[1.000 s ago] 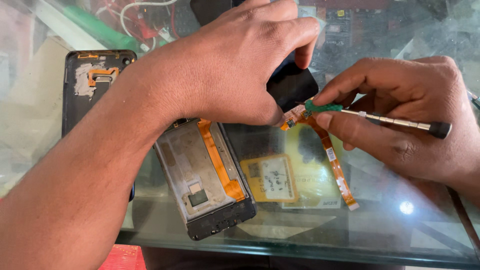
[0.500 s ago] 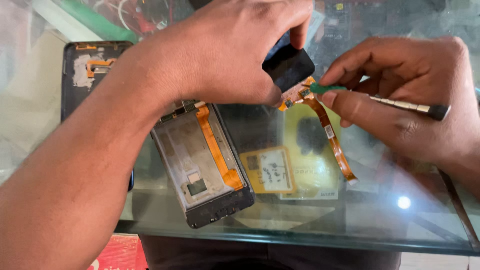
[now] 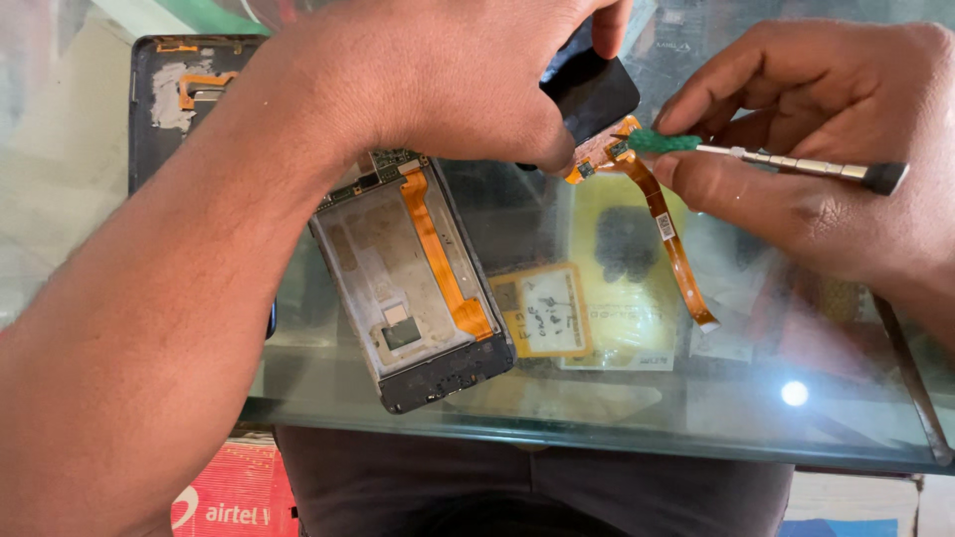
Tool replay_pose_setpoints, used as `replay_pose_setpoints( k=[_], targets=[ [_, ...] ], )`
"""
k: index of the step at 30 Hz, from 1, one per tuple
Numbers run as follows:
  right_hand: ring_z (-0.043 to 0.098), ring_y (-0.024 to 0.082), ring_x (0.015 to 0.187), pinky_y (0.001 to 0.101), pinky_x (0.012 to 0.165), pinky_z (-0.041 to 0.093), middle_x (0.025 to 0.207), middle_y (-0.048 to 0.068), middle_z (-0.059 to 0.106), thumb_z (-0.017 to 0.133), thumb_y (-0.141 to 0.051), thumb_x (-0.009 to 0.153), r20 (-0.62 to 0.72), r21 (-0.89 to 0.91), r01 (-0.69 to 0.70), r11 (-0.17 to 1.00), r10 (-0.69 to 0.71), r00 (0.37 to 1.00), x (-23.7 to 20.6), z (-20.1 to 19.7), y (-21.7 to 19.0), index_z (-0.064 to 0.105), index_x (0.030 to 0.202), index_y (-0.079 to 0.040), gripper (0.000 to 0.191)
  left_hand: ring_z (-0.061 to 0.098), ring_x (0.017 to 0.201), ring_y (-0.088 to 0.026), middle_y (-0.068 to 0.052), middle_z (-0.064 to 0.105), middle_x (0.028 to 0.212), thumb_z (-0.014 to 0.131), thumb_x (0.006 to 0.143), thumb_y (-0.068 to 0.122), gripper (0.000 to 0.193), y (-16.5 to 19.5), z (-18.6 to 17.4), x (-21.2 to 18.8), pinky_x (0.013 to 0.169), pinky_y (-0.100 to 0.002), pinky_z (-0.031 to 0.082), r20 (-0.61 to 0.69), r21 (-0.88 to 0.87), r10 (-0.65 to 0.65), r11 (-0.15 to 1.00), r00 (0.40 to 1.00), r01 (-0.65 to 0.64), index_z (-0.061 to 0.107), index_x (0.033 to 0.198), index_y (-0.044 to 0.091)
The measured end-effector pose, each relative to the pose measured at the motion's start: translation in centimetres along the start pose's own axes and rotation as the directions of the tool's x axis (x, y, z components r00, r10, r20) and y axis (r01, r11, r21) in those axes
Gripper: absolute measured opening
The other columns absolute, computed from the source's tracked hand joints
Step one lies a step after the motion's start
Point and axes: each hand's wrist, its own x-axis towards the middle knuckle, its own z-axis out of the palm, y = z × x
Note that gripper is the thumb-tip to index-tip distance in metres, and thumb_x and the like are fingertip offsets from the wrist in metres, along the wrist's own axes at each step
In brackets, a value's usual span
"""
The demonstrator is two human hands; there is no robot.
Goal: The person cleans a flexible ribbon cable from a disassembled smartphone using a cotton swab and a small brush. They hold the cable steady with one hand while scrubbing and brushing the surface with the other, then place the cable back on the work surface.
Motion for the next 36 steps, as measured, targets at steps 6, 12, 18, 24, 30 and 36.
replay_pose_setpoints(
  k=[6,12,18,24,30,36],
  targets=[
    [0.077,0.021,0.087,0.0295,0.076,0.064,0.097,0.019,0.075,0.075,0.002,0.087,-0.031,-0.002,-0.061,0.998,0.061,0.998,0.0,-0.1,1.7,0.068,0.101,0.01,0.017,0.072,0.078,-0.024,-0.008,0.072,0.093,0.093,0.068,0.04,0.063,0.2,-0.4,0.1,0.062,-0.044,0.055,-0.005,-0.048,0.056,0.997,0.998,-0.056,0.063,0.118,0.014],
    [0.077,0.017,0.087,0.0274,0.078,0.063,0.097,0.017,0.076,0.074,0.003,0.085,-0.067,0.005,-0.039,0.999,0.039,0.997,-0.2,0.1,1.5,0.069,0.097,0.007,0.013,0.073,0.078,-0.022,-0.008,0.072,0.089,0.09,0.071,0.035,0.057,0.6,-0.8,-0.2,0.062,-0.043,0.055,0.038,-0.105,0.027,0.994,0.999,-0.023,0.062,0.116,0.013],
    [0.076,0.017,0.08,0.0282,0.07,0.062,0.091,0.016,0.077,0.076,0.001,0.086,-0.095,-0.116,-0.062,0.991,0.052,0.994,-0.1,0.2,1.3,0.071,0.094,0.006,0.011,0.072,0.081,-0.023,-0.008,0.07,0.092,0.09,0.069,0.032,0.056,0.3,-0.5,-0.2,0.063,-0.042,0.055,-0.006,-0.11,0.062,0.992,0.998,-0.062,0.061,0.112,0.011],
    [0.074,0.016,0.073,0.0269,0.062,0.06,0.087,0.016,0.076,0.075,0.002,0.087,-0.098,-0.118,-0.042,0.992,0.031,0.995,0.1,0.2,2.1,0.071,0.094,0.008,0.01,0.067,0.094,-0.03,-0.01,0.066,0.104,0.091,0.068,0.031,0.058,-0.6,0.1,-0.1,0.072,-0.047,0.052,-0.069,-0.097,0.167,0.98,0.984,-0.173,0.058,0.111,0.01],
    [0.07,0.013,0.065,0.0266,0.052,0.057,0.085,0.017,0.075,0.069,0.004,0.091,-0.103,-0.024,-0.041,0.999,0.038,0.994,0.2,0.2,2.6,0.068,0.094,0.008,0.006,0.066,0.102,-0.032,-0.011,0.066,0.106,0.089,0.066,0.027,0.056,-0.8,0.5,0.0,0.078,-0.049,0.052,-0.1,-0.051,0.196,0.978,0.976,-0.202,0.057,0.109,0.011],
    [0.07,0.014,0.064,0.026,0.057,0.058,0.089,0.018,0.076,0.056,0.008,0.093,-0.104,0.076,-0.088,0.993,0.096,0.99,0.4,0.1,2.9,0.064,0.096,0.008,0.009,0.065,0.103,-0.034,-0.012,0.065,0.109,0.09,0.068,0.031,0.061,-0.7,1.0,-0.2,0.075,-0.051,0.051,-0.107,0.047,0.203,0.979,0.973,-0.199,0.055,0.114,0.012]
  ],
)
